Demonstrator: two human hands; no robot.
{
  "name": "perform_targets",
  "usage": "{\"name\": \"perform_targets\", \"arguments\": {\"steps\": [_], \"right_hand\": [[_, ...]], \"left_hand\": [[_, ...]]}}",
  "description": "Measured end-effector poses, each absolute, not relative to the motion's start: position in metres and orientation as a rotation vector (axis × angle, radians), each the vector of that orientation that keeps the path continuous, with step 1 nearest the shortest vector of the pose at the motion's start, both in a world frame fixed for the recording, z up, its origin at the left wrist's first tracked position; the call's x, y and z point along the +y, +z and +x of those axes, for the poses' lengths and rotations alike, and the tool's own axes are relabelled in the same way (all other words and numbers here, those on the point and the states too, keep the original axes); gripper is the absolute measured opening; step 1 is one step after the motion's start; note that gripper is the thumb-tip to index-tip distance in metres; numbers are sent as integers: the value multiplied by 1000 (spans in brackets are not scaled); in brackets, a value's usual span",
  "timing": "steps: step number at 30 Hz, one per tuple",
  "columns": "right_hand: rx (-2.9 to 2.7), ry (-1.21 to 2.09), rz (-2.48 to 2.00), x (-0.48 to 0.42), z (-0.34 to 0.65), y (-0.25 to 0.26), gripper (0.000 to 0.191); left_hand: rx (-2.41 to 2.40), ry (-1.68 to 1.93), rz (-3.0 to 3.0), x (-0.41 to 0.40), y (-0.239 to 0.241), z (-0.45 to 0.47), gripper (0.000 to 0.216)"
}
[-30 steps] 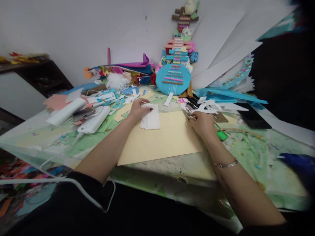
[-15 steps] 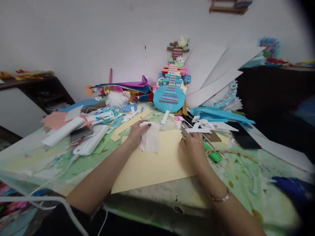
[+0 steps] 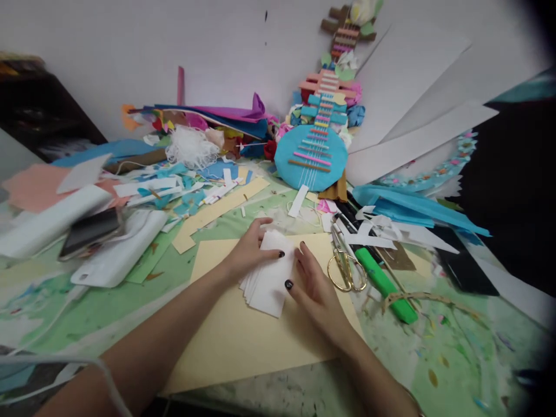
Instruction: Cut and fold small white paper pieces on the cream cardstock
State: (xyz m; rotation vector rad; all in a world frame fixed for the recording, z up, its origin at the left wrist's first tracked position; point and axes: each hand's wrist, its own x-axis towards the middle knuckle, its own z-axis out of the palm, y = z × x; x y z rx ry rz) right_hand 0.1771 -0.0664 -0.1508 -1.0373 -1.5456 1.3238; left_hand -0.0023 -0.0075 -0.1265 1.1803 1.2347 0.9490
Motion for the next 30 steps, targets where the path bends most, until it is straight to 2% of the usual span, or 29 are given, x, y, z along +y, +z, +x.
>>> {"name": "perform_targets", "arguments": {"steps": [4, 8, 12, 14, 19, 22, 24, 26, 29, 30], "right_hand": [[-1374, 1404, -963, -60, 179, -150, 65], [-1401, 1253, -999, -49, 184, -145, 59], [-1451, 1122, -1007, -41, 190, -138, 56], [-1481, 1069, -1022, -39, 193, -136, 47], [-1412, 1034, -1070, -38, 196, -140, 12], [-1261, 1088, -1055, -37, 198, -141, 5], [-1150, 1164, -1038, -35, 199, -140, 9], [-1081, 1234, -1015, -33, 199, -138, 17], [-1103, 1279, -984, -32, 198, -136, 19], [-1138, 1286, -979, -32, 198, -136, 18]], "left_hand": [[1349, 875, 1396, -9, -126, 1, 73], [1374, 830, 1651, -12, -117, 10, 65], [1255, 723, 1891, -11, -99, 23, 67], [1217, 705, 1980, -9, -88, 30, 69], [1130, 636, 2177, -9, -61, 40, 69], [1107, 539, 2288, -16, -59, 32, 80], [1198, 541, 2348, -19, -66, 21, 80], [1316, 607, 2275, -22, -78, 8, 67], [1353, 722, 2028, -22, -95, -9, 22], [1353, 785, 1970, -21, -99, -13, 16]]}}
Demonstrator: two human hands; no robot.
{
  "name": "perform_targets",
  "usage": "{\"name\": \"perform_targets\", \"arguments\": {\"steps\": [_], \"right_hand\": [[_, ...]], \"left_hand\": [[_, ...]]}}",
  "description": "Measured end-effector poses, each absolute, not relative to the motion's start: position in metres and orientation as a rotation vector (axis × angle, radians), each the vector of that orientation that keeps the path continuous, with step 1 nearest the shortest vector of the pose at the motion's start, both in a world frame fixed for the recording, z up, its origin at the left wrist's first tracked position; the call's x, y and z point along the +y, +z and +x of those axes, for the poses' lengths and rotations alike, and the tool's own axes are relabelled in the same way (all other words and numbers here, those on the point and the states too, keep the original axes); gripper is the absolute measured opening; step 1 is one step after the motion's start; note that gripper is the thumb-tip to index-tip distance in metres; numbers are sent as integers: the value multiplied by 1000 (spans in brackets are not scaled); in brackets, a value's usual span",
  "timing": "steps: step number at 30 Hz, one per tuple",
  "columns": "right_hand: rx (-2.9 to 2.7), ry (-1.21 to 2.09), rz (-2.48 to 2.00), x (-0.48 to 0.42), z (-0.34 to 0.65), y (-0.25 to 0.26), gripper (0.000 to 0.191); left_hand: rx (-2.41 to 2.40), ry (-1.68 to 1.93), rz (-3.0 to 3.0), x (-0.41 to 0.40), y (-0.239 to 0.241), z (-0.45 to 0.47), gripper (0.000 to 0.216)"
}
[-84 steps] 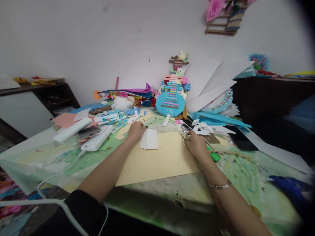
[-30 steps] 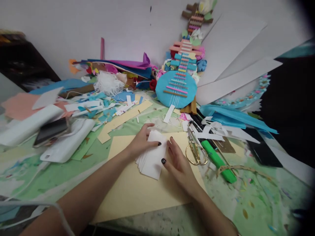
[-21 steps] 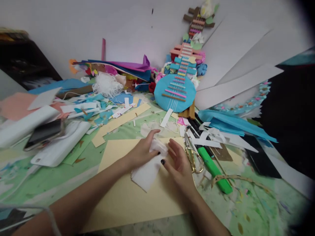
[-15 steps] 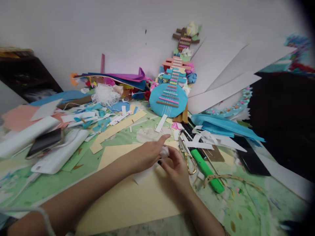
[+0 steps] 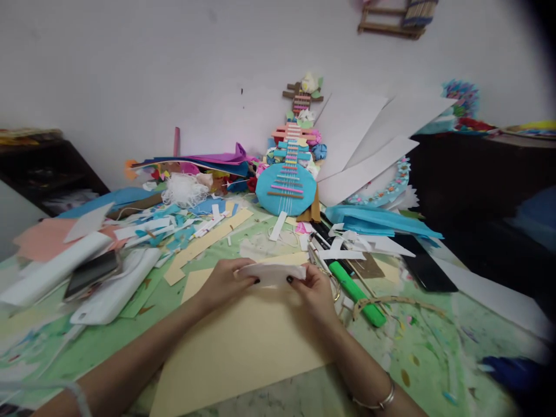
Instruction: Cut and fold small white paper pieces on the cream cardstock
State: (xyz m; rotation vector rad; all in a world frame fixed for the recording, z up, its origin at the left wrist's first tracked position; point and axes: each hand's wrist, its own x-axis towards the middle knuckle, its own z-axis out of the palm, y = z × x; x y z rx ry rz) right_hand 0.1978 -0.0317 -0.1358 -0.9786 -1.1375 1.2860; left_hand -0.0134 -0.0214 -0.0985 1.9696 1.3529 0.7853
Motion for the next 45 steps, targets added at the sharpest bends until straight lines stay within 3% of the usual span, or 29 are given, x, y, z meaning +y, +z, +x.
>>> {"name": "perform_targets", "arguments": {"steps": [6, 11, 16, 20, 23, 26, 33, 39, 42, 45], "right_hand": [[-1306, 1280, -1048, -34, 192, -135, 28], [-1316, 1241, -960, -34, 186, -139, 37], [-1421, 1182, -927, -34, 185, -144, 40], [-1446, 1105, -1015, -32, 190, -147, 32], [-1545, 1031, -1101, -31, 193, -145, 18], [-1714, 892, -1204, -33, 197, -139, 19], [-2288, 200, -1678, -46, 212, -121, 23], [-2272, 5, -1945, -52, 222, -110, 22], [-2302, -47, -1940, -52, 222, -111, 20], [-2278, -58, -1919, -50, 222, -116, 19]], "left_hand": [[1309, 832, 1803, -21, -109, -24, 14], [1237, 929, 1621, -25, -119, -15, 41], [1181, 1074, 1614, -28, -123, -4, 52], [1241, 978, 1757, -26, -121, -5, 43], [1240, 828, 2007, -22, -116, -10, 20], [1277, 772, 2103, -17, -108, -18, 19], [1750, 950, 1556, -29, -108, -48, 32], [1788, 1029, 1182, -51, -120, -57, 49], [1711, 859, 1340, -59, -118, -63, 62], [1863, 660, 1834, -66, -115, -73, 59]]}}
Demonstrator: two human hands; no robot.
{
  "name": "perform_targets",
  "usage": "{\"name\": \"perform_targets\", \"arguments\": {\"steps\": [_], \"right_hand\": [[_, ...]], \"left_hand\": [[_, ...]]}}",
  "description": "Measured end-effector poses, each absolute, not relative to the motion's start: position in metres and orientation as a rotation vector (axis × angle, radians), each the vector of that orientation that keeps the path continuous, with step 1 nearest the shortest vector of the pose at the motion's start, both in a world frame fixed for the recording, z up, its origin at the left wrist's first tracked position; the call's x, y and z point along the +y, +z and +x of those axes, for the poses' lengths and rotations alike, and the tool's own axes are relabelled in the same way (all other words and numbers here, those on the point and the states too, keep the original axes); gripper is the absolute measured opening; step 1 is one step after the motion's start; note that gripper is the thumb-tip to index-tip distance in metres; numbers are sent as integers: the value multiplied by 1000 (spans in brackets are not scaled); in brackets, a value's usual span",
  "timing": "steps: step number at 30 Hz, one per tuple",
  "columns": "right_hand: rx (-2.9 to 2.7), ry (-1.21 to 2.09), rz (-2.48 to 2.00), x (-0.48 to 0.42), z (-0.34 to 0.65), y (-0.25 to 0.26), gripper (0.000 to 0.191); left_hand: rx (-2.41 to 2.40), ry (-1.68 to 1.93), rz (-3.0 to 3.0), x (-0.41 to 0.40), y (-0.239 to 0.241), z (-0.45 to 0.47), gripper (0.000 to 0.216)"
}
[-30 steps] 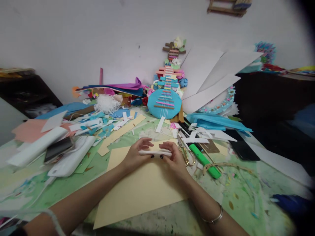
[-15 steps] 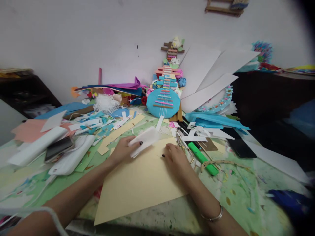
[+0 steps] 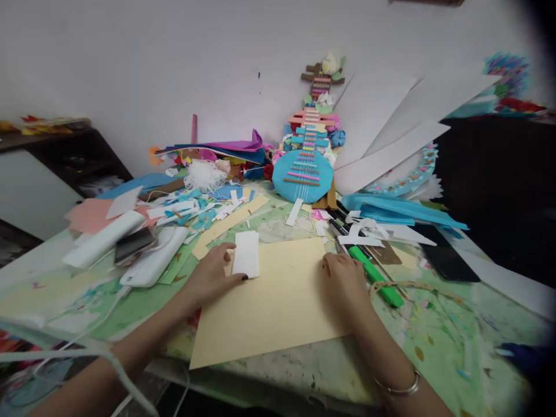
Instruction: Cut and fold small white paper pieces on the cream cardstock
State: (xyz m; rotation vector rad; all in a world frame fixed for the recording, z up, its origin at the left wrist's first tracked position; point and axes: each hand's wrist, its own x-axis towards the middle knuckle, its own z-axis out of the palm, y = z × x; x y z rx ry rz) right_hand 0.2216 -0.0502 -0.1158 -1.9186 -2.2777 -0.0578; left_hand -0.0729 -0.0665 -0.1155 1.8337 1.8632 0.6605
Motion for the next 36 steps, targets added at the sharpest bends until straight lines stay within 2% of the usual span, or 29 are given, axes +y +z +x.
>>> {"name": "perform_targets", "arguments": {"steps": [4, 9, 23, 30, 36], "right_hand": [[-2246, -21, -1910, -49, 220, -120, 18], [-2244, 10, -1916, -50, 218, -118, 18], [-2226, 65, -1917, -49, 218, -115, 15], [-2234, 88, -1934, -49, 217, -111, 17], [-2230, 123, -1922, -49, 217, -113, 17]], "left_hand": [[1614, 591, 2390, -72, -117, -81, 37], [1391, 562, 2578, -66, -120, -82, 16], [1359, 431, 2817, -65, -110, -52, 20], [1369, 569, 2654, -60, -117, -59, 24], [1535, 630, 2261, -53, -107, -58, 22]]}}
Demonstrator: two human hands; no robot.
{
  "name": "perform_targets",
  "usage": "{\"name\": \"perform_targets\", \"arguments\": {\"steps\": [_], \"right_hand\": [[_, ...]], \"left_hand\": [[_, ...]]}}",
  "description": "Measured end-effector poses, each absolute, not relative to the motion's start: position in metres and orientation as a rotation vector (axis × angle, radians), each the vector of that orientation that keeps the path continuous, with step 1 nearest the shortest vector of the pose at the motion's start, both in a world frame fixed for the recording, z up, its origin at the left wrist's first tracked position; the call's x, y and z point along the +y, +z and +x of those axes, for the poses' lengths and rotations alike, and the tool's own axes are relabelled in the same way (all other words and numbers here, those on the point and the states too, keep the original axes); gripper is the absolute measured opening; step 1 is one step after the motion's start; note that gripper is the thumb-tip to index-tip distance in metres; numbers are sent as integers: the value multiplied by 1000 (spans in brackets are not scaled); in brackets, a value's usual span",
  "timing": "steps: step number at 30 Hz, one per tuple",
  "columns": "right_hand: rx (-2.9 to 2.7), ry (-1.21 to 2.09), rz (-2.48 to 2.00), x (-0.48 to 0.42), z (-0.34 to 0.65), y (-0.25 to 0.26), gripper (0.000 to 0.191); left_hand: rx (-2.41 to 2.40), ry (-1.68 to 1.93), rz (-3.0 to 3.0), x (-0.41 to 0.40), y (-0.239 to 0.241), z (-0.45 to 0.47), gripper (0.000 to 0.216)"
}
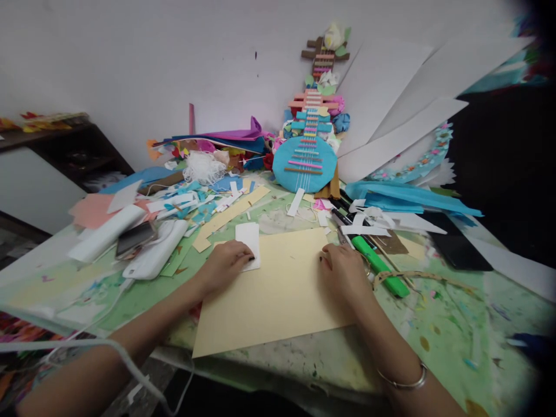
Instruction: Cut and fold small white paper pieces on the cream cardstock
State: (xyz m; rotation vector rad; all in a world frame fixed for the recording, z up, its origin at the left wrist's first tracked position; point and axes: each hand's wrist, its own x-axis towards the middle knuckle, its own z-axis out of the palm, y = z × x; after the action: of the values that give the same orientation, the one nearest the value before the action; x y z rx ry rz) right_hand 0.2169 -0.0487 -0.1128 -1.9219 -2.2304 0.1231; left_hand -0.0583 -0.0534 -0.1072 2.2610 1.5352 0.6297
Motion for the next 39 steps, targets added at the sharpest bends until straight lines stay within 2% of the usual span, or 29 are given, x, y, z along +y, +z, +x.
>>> {"name": "perform_targets", "arguments": {"steps": [10, 24, 31, 39], "right_hand": [[-2223, 112, -1930, -50, 216, -111, 17], [-2196, 114, -1889, -48, 221, -118, 17], [-2194, 97, -1839, -44, 225, -126, 20], [-2107, 236, -1382, -48, 220, -123, 34]], "left_hand": [[1564, 622, 1716, -41, -110, -66, 22], [1599, 610, 1630, -36, -106, -67, 21], [1640, 586, 1673, -33, -105, -68, 23], [1628, 1044, 2287, -40, -75, -42, 20]]}}
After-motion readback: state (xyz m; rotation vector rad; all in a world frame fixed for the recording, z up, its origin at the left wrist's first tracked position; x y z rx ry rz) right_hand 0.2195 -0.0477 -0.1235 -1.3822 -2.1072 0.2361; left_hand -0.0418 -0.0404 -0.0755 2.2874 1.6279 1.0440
